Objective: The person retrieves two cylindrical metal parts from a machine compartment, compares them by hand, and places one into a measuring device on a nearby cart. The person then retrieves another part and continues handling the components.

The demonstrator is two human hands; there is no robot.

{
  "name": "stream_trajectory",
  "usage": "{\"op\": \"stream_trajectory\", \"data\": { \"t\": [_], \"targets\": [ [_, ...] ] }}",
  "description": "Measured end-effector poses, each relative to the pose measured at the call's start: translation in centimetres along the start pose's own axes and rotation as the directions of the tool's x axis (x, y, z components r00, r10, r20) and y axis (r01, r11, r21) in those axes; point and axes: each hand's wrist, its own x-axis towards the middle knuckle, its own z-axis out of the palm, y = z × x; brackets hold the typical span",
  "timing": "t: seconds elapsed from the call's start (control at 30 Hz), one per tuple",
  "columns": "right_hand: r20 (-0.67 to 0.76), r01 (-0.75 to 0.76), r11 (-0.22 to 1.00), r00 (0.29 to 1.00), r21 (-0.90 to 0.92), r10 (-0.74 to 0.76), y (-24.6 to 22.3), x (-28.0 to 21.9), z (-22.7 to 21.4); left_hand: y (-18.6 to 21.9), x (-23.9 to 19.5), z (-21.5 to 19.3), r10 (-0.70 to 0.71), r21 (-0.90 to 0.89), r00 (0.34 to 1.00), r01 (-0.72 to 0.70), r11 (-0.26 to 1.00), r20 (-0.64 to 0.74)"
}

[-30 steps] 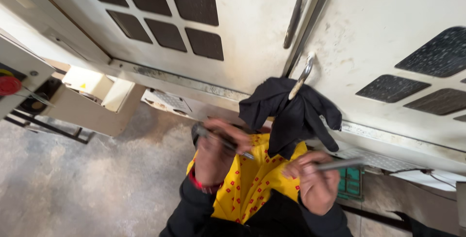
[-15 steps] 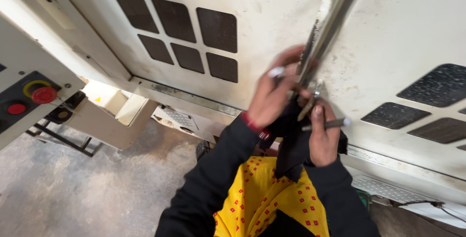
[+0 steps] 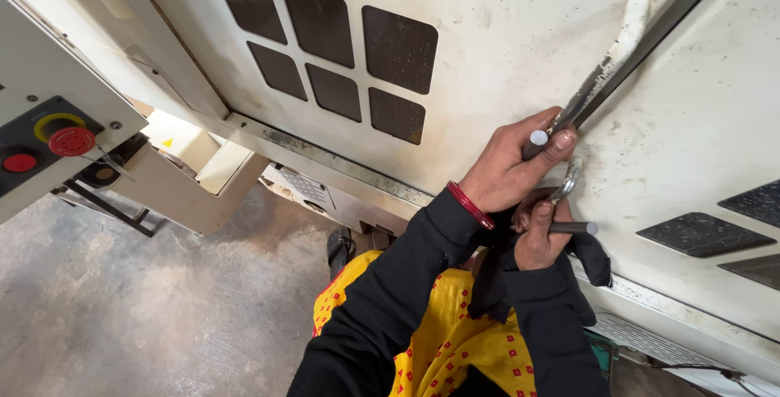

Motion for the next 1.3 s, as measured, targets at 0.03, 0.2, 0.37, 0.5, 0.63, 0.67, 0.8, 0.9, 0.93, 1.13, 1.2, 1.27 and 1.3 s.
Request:
{"op": "stream_trajectory", "data": {
  "t": [0.03,0.2,0.37,0.5,0.63,0.67,0.8,0.9,0.93,1.13,1.2,1.27,1.3],
  "targets": [
    [-0.001,0.002,1.000,1.000,0.001,-0.002,0.07,0.04,0.03,0.06,-0.02,-0.02,0.002,-0.005,1.000,-0.002,1.000,-0.002],
    [-0.002,-0.009,1.000,1.000,0.004,0.009,0.35,-0.10,0.02,0.37,-0.06,-0.04,0.006,-0.012,1.000,-0.006,1.000,-0.008],
    [0.001,-0.013,1.000,1.000,0.002,0.013,0.41,-0.15,-0.11,0.40,-0.08,-0.19,0.024,-0.003,1.000,-0.024,1.000,0.008],
    [0.002,-0.022,1.000,1.000,0.012,0.022,0.29,-0.09,0.01,0.32,0.06,-0.30,0.025,-0.004,0.999,-0.024,1.000,0.027],
    [0.009,-0.020,0.999,1.000,0.027,0.020,0.18,-0.17,0.01,0.06,-0.16,-0.49,0.022,-0.015,0.999,-0.021,1.000,0.029],
    [0.005,-0.021,0.999,1.000,0.031,0.020,0.15,-0.15,0.03,0.01,-0.15,-0.46,0.017,-0.016,1.000,-0.017,1.000,0.026],
    [0.013,-0.019,0.999,1.000,0.032,0.018,-0.02,-0.28,0.13,-0.21,-0.13,-0.42,0.007,-0.036,0.999,-0.006,0.999,0.032],
    [0.025,-0.029,0.999,0.999,0.026,0.029,-0.09,-0.12,0.09,-0.34,-0.04,-0.47,0.012,-0.059,0.999,-0.010,0.998,0.044],
    [0.027,-0.028,0.999,0.999,0.021,0.027,-0.08,-0.08,0.07,-0.40,-0.02,-0.48,0.017,-0.058,0.999,-0.014,0.998,0.039],
    [0.022,-0.039,0.999,0.999,0.031,0.038,-0.04,-0.22,0.04,-0.34,-0.20,-0.60,0.019,-0.087,0.998,-0.014,0.996,0.053],
    [0.026,-0.037,0.999,0.999,0.039,0.036,-0.08,-0.23,-0.09,-0.19,-0.19,-0.64,0.022,-0.105,0.997,-0.015,0.994,0.070],
    [0.023,-0.039,0.998,0.999,0.049,0.038,-0.14,-0.22,-0.14,0.06,-0.19,-0.69,0.014,-0.087,0.997,-0.008,0.996,0.070],
    [0.020,-0.040,0.998,0.999,0.055,0.038,-0.14,-0.16,-0.14,0.17,-0.18,-0.72,0.010,-0.076,0.997,-0.004,0.997,0.071]
  ]
}}
